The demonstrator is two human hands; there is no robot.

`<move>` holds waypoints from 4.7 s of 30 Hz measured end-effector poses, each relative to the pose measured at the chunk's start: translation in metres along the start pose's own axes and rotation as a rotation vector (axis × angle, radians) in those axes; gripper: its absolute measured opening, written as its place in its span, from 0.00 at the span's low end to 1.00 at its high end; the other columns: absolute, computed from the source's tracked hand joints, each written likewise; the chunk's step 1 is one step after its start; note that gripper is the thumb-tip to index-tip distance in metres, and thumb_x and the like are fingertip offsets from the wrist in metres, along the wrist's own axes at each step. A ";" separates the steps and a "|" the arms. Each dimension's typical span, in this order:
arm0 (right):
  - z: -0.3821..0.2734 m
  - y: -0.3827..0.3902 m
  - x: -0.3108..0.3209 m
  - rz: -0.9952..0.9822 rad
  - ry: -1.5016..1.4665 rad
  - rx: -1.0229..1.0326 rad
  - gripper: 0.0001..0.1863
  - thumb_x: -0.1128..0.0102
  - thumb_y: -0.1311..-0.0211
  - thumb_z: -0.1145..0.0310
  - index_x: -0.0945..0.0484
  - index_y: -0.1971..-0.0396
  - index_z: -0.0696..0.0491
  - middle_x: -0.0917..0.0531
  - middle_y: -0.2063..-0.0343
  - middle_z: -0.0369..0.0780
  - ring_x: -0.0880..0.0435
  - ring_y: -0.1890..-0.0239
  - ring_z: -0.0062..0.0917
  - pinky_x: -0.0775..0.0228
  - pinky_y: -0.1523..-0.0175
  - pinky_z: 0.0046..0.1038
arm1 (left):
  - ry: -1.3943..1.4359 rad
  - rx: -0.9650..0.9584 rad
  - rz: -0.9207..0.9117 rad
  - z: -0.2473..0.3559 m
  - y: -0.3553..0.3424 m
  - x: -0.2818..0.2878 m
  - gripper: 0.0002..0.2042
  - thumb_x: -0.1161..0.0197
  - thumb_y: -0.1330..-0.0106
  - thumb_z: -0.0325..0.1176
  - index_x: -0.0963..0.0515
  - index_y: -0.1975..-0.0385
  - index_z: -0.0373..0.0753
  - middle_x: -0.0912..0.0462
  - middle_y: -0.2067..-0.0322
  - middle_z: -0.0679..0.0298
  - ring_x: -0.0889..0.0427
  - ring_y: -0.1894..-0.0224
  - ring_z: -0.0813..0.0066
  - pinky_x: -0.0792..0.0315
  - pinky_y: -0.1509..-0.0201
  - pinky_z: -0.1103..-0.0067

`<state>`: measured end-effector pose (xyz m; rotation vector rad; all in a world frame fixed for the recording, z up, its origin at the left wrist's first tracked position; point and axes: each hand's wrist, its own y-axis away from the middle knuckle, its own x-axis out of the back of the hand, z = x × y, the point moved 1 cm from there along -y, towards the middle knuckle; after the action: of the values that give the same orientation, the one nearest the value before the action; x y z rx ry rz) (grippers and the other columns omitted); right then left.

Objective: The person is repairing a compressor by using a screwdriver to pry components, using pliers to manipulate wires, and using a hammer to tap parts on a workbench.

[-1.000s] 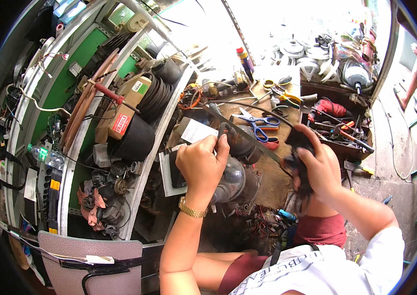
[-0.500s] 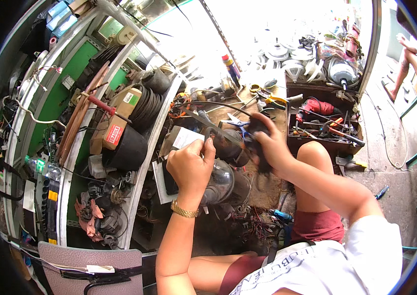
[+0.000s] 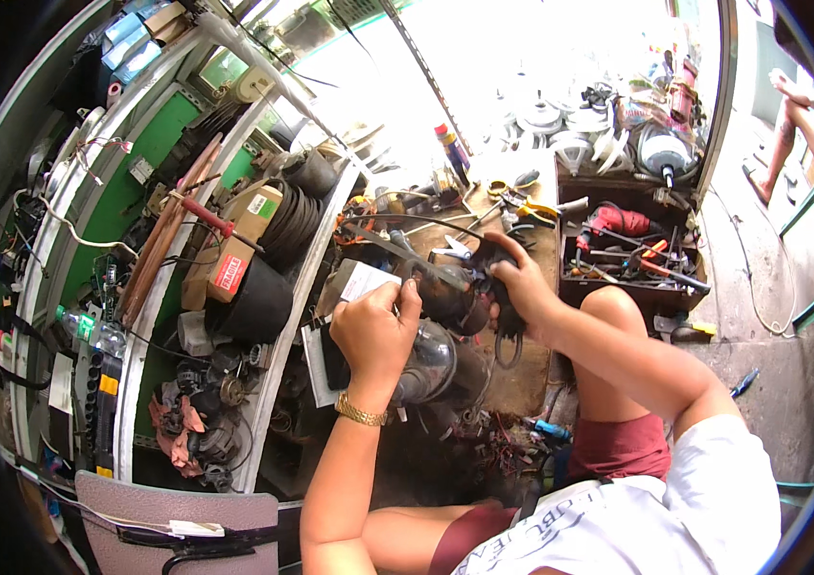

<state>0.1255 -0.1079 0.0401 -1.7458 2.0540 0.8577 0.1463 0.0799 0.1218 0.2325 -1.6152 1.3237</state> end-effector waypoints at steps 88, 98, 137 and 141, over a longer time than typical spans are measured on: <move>-0.038 0.082 0.038 0.069 0.321 -0.062 0.30 0.54 0.38 0.76 0.37 0.34 0.43 0.19 0.62 0.41 0.20 0.76 0.21 0.26 0.73 0.20 | 0.168 -0.238 -0.159 -0.012 -0.001 0.005 0.17 0.36 0.42 0.38 0.30 0.89 0.38 0.31 0.89 0.60 0.28 0.85 0.61 0.41 0.77 0.71; -0.020 0.106 0.080 0.091 0.081 0.151 0.33 0.54 0.46 0.79 0.34 0.36 0.50 0.20 0.56 0.43 0.18 0.58 0.31 0.26 0.49 0.30 | 0.190 -0.217 -0.104 -0.009 0.000 0.005 0.16 0.37 0.42 0.38 0.27 0.88 0.38 0.29 0.88 0.60 0.27 0.84 0.62 0.40 0.77 0.71; -0.022 0.056 0.055 -0.136 0.133 0.331 0.36 0.53 0.47 0.81 0.41 0.33 0.53 0.18 0.59 0.45 0.15 0.61 0.27 0.20 0.63 0.25 | -0.245 0.023 -0.574 0.033 -0.045 -0.014 0.19 0.49 0.30 0.46 0.23 0.74 0.36 0.18 0.75 0.49 0.19 0.68 0.46 0.28 0.66 0.56; -0.028 0.120 0.104 -0.119 0.349 0.292 0.36 0.53 0.49 0.83 0.39 0.34 0.55 0.19 0.57 0.43 0.16 0.58 0.28 0.22 0.52 0.27 | -0.243 0.030 -0.579 0.024 -0.040 -0.011 0.19 0.48 0.30 0.47 0.23 0.73 0.37 0.18 0.75 0.50 0.19 0.68 0.46 0.27 0.66 0.56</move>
<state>-0.0085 -0.1968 0.0291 -1.9264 2.1227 0.2122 0.1651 0.0404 0.1413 0.8387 -1.5599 0.8926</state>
